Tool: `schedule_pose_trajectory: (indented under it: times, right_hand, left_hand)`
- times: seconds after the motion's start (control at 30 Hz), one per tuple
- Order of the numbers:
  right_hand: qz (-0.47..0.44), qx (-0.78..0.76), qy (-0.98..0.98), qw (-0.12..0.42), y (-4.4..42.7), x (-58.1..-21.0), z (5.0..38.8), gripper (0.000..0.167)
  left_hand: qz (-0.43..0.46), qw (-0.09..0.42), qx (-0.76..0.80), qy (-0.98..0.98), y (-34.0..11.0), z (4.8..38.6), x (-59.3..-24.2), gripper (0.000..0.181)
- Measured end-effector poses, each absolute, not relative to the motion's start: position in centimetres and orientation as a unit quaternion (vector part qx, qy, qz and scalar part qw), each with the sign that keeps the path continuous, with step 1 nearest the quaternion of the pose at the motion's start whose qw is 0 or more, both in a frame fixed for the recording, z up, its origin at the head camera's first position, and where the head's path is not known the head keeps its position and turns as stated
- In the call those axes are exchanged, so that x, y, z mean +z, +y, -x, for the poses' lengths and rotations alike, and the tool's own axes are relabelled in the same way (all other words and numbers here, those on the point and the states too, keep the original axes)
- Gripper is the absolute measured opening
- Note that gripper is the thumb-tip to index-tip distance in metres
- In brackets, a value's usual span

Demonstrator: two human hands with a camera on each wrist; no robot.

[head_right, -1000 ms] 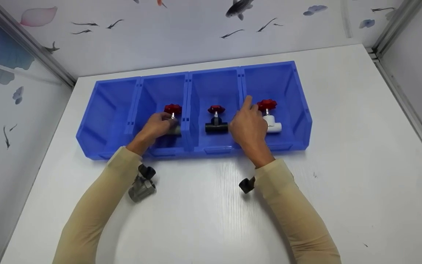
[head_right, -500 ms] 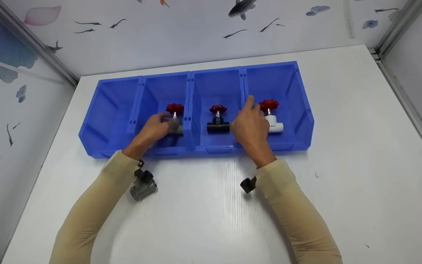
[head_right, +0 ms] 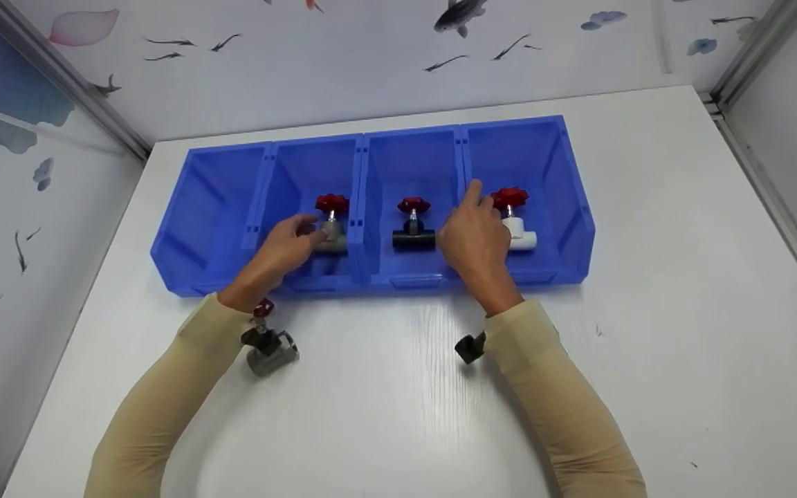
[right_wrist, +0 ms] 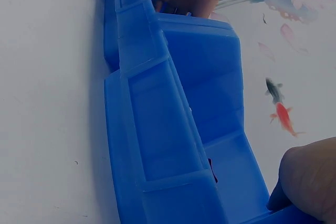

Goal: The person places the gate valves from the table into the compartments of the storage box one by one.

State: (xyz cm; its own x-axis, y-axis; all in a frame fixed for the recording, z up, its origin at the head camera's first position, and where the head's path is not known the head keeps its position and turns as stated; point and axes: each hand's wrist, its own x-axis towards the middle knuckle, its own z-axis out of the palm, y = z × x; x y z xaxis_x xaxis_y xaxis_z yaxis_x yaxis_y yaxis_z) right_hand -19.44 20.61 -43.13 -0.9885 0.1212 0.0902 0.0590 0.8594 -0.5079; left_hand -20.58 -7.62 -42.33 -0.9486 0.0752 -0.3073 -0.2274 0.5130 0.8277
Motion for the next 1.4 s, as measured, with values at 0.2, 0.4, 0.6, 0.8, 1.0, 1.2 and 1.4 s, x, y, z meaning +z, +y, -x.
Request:
schedule_pose_trajectory:
  times: [0.2,0.4,0.6,0.8,1.0,1.2,1.4]
  right_hand:
    - [0.048,0.264,-0.962,0.059,20.7,-43.1,19.4,0.055]
    - [0.046,0.266,-0.961,0.053,20.6,-43.0,19.4,0.055]
    - [0.046,0.264,-0.962,0.059,20.6,-43.0,19.4,0.054]
    - [0.044,0.264,-0.961,0.073,20.6,-43.2,19.4,0.052]
    - [0.042,0.259,-0.962,0.076,20.5,-43.1,19.4,0.053]
    - [0.043,0.263,-0.962,0.066,20.6,-42.9,19.3,0.055]
    - [0.043,0.264,-0.961,0.066,20.6,-43.0,19.4,0.055]
  left_hand:
    - [0.028,0.15,0.509,0.847,-8.0,19.8,-41.7,0.059]
    - [0.016,0.154,0.522,0.839,-8.4,18.6,-41.0,0.06]
    - [0.006,0.171,0.527,0.832,-8.7,17.5,-40.6,0.049]
    - [-0.02,0.177,0.544,0.82,-9.5,16.4,-40.2,0.044]
    - [-0.024,0.192,0.593,0.782,-11.3,14.8,-40.2,0.044]
    - [-0.013,0.2,0.618,0.76,-12.5,13.7,-40.4,0.042]
    - [-0.002,0.204,0.624,0.754,-13.5,13.0,-41.0,0.043]
